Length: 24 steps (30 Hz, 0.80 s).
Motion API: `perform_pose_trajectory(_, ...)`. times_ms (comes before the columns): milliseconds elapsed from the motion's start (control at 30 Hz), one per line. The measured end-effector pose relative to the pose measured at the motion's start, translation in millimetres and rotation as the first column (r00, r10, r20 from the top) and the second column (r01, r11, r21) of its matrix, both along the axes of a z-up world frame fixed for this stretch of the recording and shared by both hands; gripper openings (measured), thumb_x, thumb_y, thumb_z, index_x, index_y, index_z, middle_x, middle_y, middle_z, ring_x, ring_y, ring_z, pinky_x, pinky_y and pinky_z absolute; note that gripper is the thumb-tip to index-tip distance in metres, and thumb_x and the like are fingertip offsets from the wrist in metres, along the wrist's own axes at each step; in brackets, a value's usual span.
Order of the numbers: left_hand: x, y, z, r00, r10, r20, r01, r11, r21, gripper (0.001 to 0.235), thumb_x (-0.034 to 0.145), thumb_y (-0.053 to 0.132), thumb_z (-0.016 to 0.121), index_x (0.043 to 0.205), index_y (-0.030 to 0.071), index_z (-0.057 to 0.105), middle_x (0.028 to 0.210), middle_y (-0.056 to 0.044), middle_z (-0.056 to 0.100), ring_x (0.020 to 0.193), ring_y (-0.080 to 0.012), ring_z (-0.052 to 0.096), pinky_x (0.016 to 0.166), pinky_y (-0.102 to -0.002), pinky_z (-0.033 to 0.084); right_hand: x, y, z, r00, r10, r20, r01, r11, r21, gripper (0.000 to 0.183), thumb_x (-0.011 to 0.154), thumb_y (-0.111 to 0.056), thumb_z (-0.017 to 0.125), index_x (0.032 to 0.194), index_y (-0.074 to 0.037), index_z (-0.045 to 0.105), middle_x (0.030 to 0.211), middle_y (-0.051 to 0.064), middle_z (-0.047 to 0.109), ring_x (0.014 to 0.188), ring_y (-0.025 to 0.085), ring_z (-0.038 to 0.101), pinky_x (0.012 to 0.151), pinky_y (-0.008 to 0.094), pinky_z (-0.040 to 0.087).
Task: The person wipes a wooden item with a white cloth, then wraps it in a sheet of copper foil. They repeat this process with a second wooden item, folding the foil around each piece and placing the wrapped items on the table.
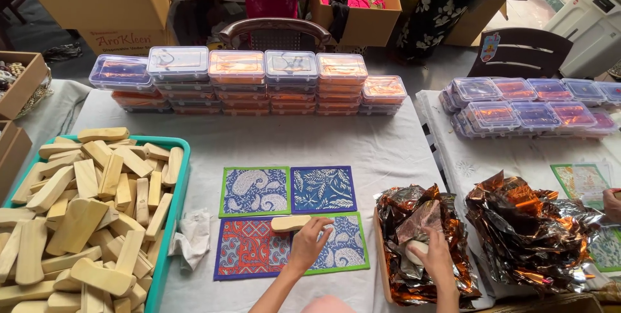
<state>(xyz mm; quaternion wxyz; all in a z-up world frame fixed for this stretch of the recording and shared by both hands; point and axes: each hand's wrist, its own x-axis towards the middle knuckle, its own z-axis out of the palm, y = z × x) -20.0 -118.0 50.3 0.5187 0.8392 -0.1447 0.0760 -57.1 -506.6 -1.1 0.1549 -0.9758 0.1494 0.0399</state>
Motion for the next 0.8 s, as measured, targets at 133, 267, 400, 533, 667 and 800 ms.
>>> perform_pose_trajectory(133,14,-43,-3,0.979,-0.199,0.051,0.193,0.975,0.109,0.015,0.095,0.027,0.074,0.096,0.013,0.076,0.091,-0.003,0.072,0.079,-0.0231,0.071,0.068,-0.039,0.057,-11,-6,-1,0.992,-0.084,-0.09,0.085,0.996,0.01,0.085,0.065,-0.04,0.091,0.138,-0.016,0.053,0.132,0.009,0.058,0.119,0.026,0.065,0.105,0.043,0.057)
perform_pose_trajectory(267,27,-103,-15,0.924,-0.34,0.172,0.319,0.937,0.138,0.019,0.096,0.029,0.074,0.091,0.011,0.075,0.089,-0.003,0.07,0.082,-0.0237,0.069,0.066,-0.038,0.056,-12,16,11,0.97,-0.098,-0.223,0.085,0.994,-0.07,0.08,0.066,-0.038,0.095,0.135,-0.025,0.057,0.133,0.005,0.057,0.121,0.025,0.063,0.105,0.042,0.055)
perform_pose_trajectory(400,30,-151,-9,0.898,-0.399,0.183,0.369,0.912,0.18,0.016,0.095,0.028,0.075,0.095,0.013,0.077,0.093,-0.003,0.07,0.088,-0.0239,0.068,0.071,-0.039,0.056,-20,21,12,0.988,-0.126,-0.087,0.123,0.992,-0.04,0.075,0.062,-0.033,0.096,0.129,-0.026,0.064,0.13,0.002,0.061,0.119,0.025,0.063,0.101,0.042,0.056)
perform_pose_trajectory(533,35,-180,-20,0.922,-0.318,0.22,0.283,0.943,0.177,0.033,0.083,0.024,0.08,0.112,0.01,0.074,0.109,-0.008,0.069,0.098,-0.0281,0.065,0.077,-0.042,0.054,-26,20,9,0.983,-0.177,0.051,0.175,0.984,0.041,0.075,0.06,-0.032,0.097,0.128,-0.024,0.066,0.129,0.002,0.063,0.116,0.024,0.064,0.099,0.04,0.056)
perform_pose_trajectory(667,39,-192,-27,0.945,-0.327,0.019,0.314,0.922,0.228,0.033,0.082,0.028,0.084,0.112,0.016,0.075,0.103,-0.006,0.068,0.1,-0.0264,0.063,0.083,-0.042,0.053,-33,15,4,0.968,-0.214,0.132,0.206,0.976,0.072,0.076,0.059,-0.031,0.096,0.128,-0.023,0.067,0.128,0.002,0.064,0.115,0.025,0.065,0.097,0.041,0.057)
perform_pose_trajectory(800,41,-198,-6,0.958,-0.286,0.013,0.278,0.938,0.206,0.048,0.074,0.027,0.088,0.115,0.009,0.071,0.104,-0.008,0.068,0.096,-0.0266,0.062,0.078,-0.041,0.052,-39,6,-6,0.963,-0.236,0.13,0.227,0.97,0.081,0.076,0.062,-0.034,0.094,0.13,-0.02,0.064,0.132,0.004,0.062,0.11,0.025,0.069,0.089,0.042,0.063)
